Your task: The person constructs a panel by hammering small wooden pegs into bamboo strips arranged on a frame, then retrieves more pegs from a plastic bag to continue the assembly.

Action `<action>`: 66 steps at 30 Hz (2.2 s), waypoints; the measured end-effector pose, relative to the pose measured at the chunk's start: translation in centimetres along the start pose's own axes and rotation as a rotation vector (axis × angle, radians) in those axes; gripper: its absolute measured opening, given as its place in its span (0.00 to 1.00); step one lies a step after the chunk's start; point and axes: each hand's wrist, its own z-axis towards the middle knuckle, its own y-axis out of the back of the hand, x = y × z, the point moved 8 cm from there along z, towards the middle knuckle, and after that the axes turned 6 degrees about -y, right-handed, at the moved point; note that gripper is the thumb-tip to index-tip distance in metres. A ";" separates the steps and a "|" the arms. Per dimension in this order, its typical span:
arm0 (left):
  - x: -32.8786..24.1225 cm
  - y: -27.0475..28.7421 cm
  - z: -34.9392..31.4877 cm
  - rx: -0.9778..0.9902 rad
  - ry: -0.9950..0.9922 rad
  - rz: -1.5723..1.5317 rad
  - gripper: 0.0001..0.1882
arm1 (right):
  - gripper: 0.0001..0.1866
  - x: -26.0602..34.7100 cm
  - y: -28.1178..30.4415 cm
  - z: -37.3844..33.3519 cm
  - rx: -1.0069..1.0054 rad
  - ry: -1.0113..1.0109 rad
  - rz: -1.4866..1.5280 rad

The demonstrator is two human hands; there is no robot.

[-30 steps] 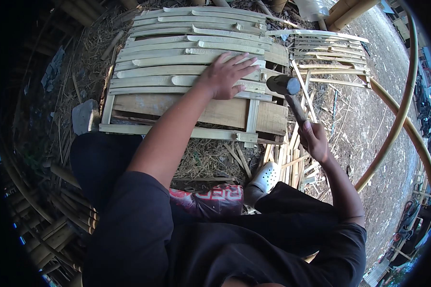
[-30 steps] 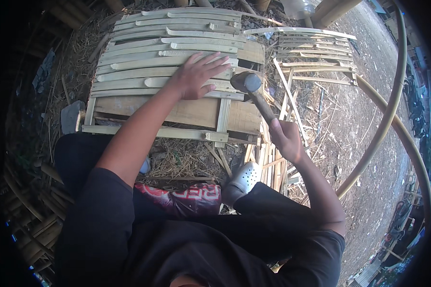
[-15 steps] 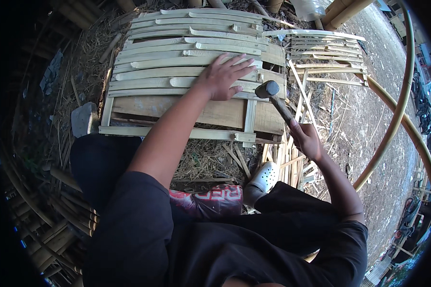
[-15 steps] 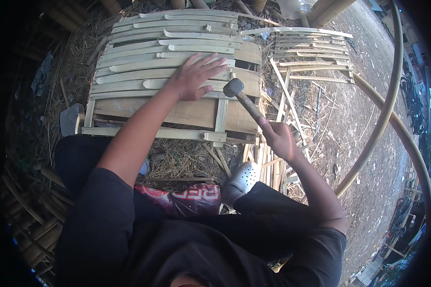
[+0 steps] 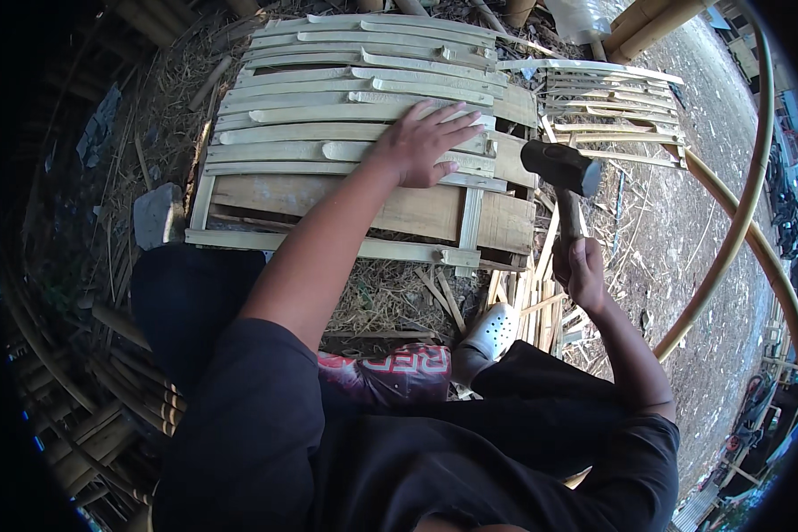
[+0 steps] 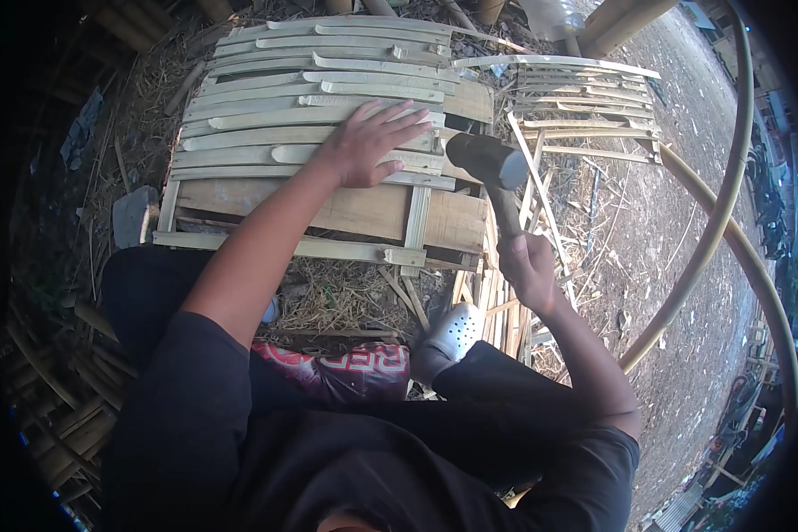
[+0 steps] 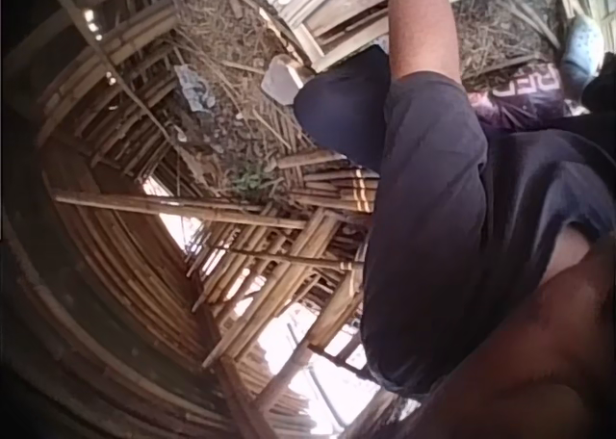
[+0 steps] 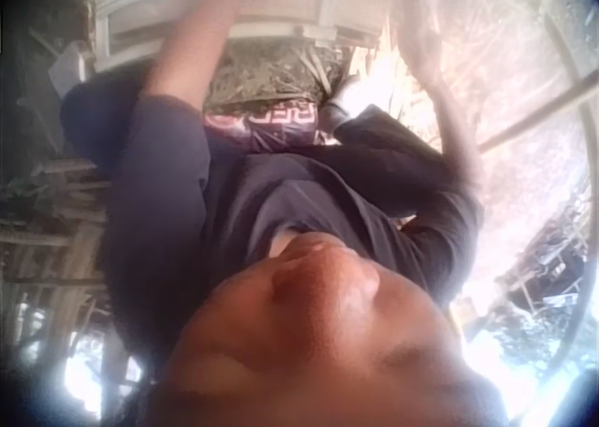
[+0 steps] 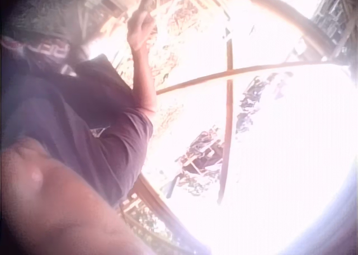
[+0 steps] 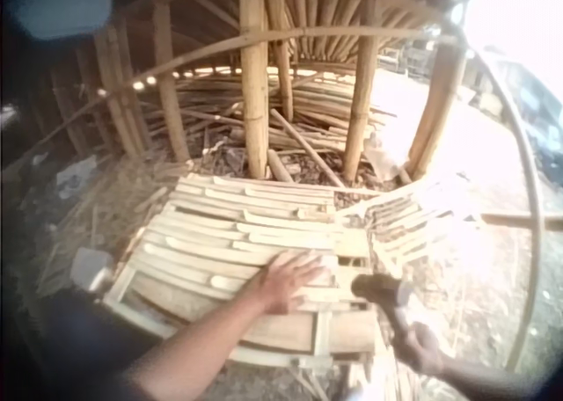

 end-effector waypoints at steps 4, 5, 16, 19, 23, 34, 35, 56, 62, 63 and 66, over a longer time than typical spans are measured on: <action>-0.1 -0.4 0.3 -0.011 -0.030 -0.023 0.39 | 0.40 -3.8 0.2 0.5 -0.093 -0.263 -0.500; -0.2 -0.1 0.2 -0.024 -0.031 -0.012 0.39 | 0.40 -3.2 0.5 0.8 -0.095 -0.318 -0.480; 0.1 0.1 0.2 0.000 -0.005 0.002 0.40 | 0.41 -1.0 0.1 1.1 -0.094 -0.271 -0.522; -0.4 -0.1 0.3 0.019 -0.006 -0.022 0.40 | 0.41 -2.1 0.7 1.0 -0.101 -0.286 -0.479; -0.2 0.1 0.1 0.004 -0.004 0.001 0.40 | 0.40 -2.0 0.4 1.1 -0.064 -0.361 -0.445; -0.3 -0.1 0.2 -0.030 -0.014 0.007 0.39 | 0.39 -1.4 0.0 1.1 -0.092 -0.323 -0.626; -0.3 -0.5 -0.4 0.014 0.027 -0.051 0.39 | 0.35 -1.1 0.2 0.7 -0.098 -0.303 -0.434; -0.8 1.8 -0.4 -0.061 -0.071 -0.050 0.37 | 0.29 13.7 -2.5 -9.0 -0.254 -0.588 0.583; -3.0 4.1 -1.1 -0.396 -0.322 -0.274 0.12 | 0.22 8.8 -4.4 -9.2 -0.286 -0.619 0.828; -3.1 3.9 -0.9 -0.394 -0.327 -0.308 0.09 | 0.20 7.6 -4.0 -8.7 -0.333 -0.616 0.952; -3.5 4.3 -1.1 -0.427 -0.305 -0.340 0.07 | 0.16 4.6 -4.0 -6.4 -0.181 -0.633 1.329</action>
